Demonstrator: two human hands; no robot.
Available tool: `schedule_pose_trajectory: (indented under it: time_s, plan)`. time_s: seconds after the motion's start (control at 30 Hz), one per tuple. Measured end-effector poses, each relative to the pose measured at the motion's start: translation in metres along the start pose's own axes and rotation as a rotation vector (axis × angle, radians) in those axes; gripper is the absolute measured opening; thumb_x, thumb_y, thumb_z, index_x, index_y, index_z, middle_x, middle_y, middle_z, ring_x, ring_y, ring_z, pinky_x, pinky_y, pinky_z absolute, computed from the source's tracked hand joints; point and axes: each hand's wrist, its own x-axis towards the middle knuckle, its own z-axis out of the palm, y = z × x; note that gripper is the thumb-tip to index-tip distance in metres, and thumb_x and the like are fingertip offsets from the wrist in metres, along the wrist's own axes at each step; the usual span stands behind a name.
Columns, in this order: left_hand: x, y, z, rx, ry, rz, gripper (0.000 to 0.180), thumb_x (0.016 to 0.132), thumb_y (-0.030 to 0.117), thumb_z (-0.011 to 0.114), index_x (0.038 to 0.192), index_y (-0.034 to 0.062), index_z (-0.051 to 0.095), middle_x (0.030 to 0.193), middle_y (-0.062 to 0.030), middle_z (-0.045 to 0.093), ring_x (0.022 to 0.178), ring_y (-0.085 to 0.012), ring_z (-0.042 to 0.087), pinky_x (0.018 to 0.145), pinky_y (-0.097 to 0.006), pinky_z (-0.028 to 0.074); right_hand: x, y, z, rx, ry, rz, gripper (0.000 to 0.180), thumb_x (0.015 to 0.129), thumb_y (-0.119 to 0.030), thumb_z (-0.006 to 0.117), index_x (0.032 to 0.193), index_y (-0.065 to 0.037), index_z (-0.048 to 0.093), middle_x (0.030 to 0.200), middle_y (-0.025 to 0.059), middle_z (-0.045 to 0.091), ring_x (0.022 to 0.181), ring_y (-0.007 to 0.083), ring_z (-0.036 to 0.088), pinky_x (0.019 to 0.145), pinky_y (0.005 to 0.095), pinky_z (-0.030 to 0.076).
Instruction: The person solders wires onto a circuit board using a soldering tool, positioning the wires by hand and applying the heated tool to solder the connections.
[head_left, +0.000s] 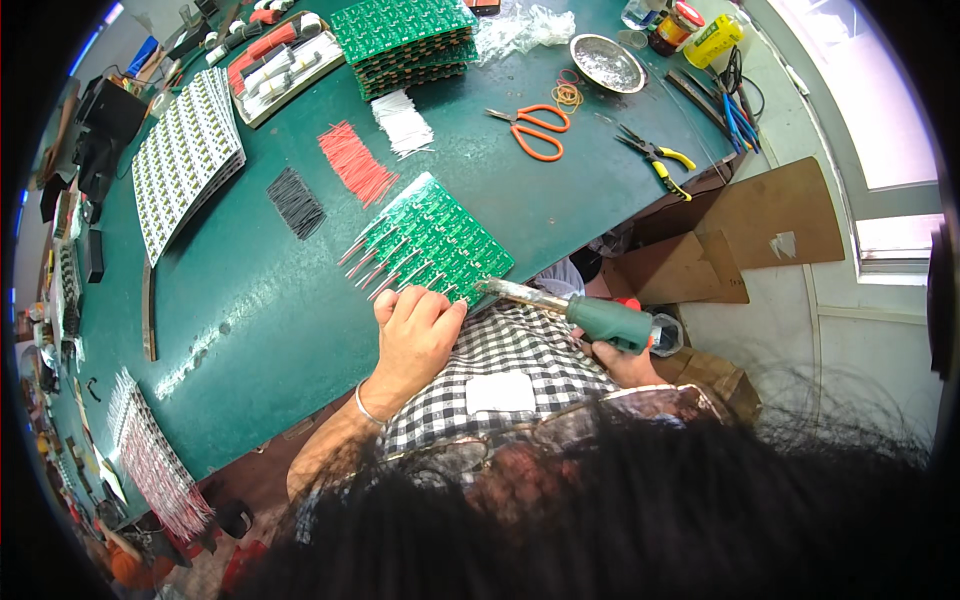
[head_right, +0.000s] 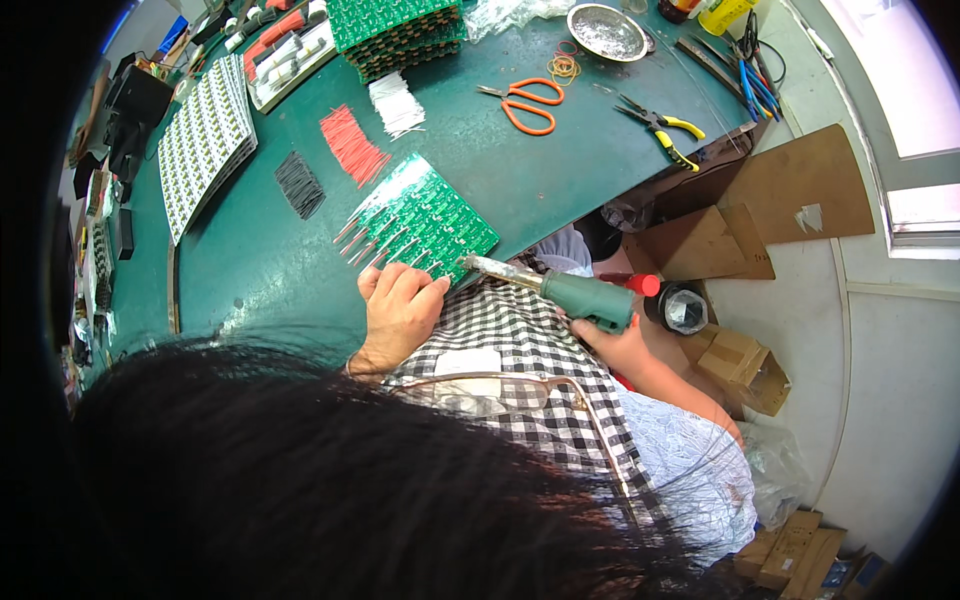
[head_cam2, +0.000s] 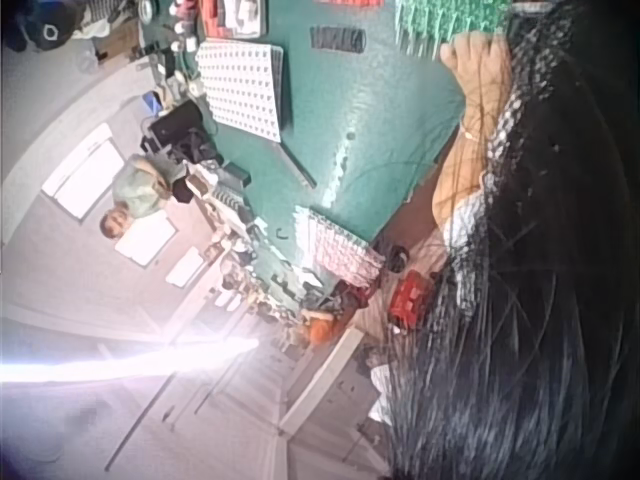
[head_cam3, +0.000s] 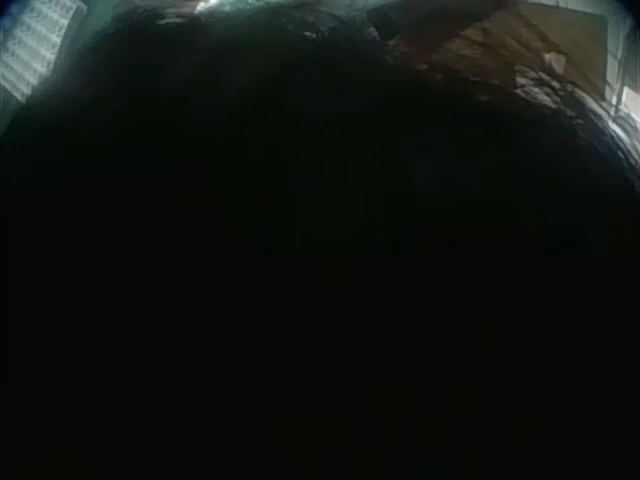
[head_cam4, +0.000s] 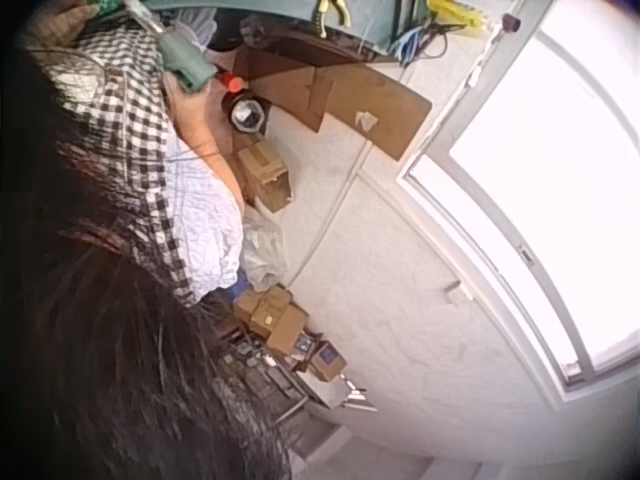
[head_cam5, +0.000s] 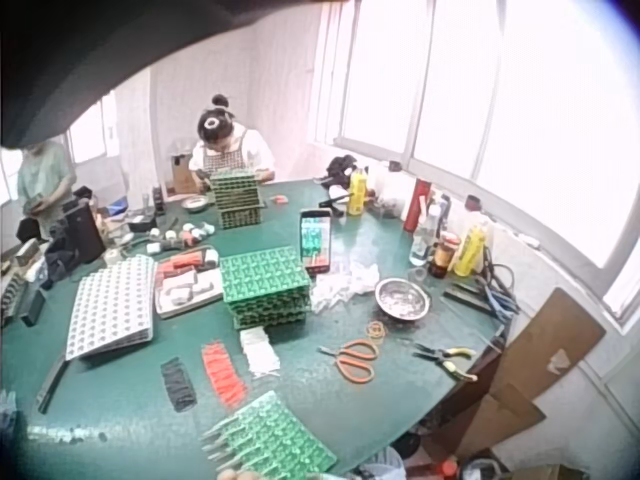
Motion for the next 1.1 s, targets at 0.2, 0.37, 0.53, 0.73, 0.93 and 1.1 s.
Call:
schedule_pose_trajectory:
  time_s: [0.2,0.37,0.53,0.73,0.93,1.1]
  plan:
    - [0.001,0.0,0.0,0.002,-0.001,0.002,0.012,0.072,0.012,0.065,0.083,0.0152,0.064,0.076,0.0048,0.052,0.079,-0.0129,0.051,0.08,-0.035,0.029,0.021,-0.038,0.006,0.232,-0.014,-0.193,0.033,0.089,-0.013,0.057,0.117,0.002,0.049,0.104,0.0139,0.063,0.065,0.0158,0.06,0.058,0.0272,0.05]
    - [0.001,-0.001,-0.001,0.001,-0.012,0.013,0.01,0.072,0.013,0.066,0.081,0.0161,0.064,0.075,0.0053,0.052,0.079,-0.0127,0.051,0.079,-0.036,0.028,0.076,-0.078,-0.001,0.345,0.261,-0.457,0.036,0.092,-0.024,0.051,0.12,-0.003,0.047,0.105,0.0126,0.059,0.065,0.0186,0.058,0.052,0.0303,0.049]
    - [0.0,0.0,0.003,0.037,0.036,0.018,0.008,0.072,0.013,0.066,0.079,0.017,0.063,0.074,0.0055,0.052,0.079,-0.0125,0.051,0.079,-0.036,0.028,0.155,-0.096,-0.032,0.631,0.434,-0.452,0.029,0.093,-0.031,0.052,0.11,-0.008,0.049,0.088,0.006,0.055,0.07,0.0177,0.056,0.059,0.0349,0.05]
    - [-0.001,-0.001,0.006,0.068,0.028,0.023,0.017,0.066,0.014,0.071,0.08,0.0207,0.065,0.077,0.0073,0.052,0.079,-0.0144,0.052,0.077,-0.039,0.029,0.247,-0.101,-0.059,0.853,0.473,-0.147,0.038,0.091,-0.042,0.053,0.102,-0.006,0.051,0.079,0.0092,0.054,0.066,0.021,0.054,0.061,0.0375,0.05]
    - [0.001,0.001,0.002,0.051,0.052,0.006,0.009,0.071,0.013,0.068,0.075,0.0177,0.062,0.074,0.0057,0.051,0.078,-0.0129,0.051,0.077,-0.036,0.028,0.267,-0.098,-0.051,0.748,0.52,-0.067,0.035,0.091,-0.037,0.056,0.106,-0.005,0.053,0.088,0.0114,0.058,0.072,0.0248,0.059,0.065,0.0363,0.053]
    - [-0.001,-0.002,0.006,0.013,0.06,-0.018,0.01,0.071,0.012,0.069,0.076,0.017,0.062,0.075,0.0051,0.051,0.078,-0.0132,0.051,0.077,-0.036,0.028,0.24,-0.108,-0.045,0.691,0.387,-0.214,0.026,0.091,-0.019,0.056,0.112,-0.003,0.051,0.105,0.0113,0.059,0.089,0.0248,0.059,0.079,0.0409,0.051]
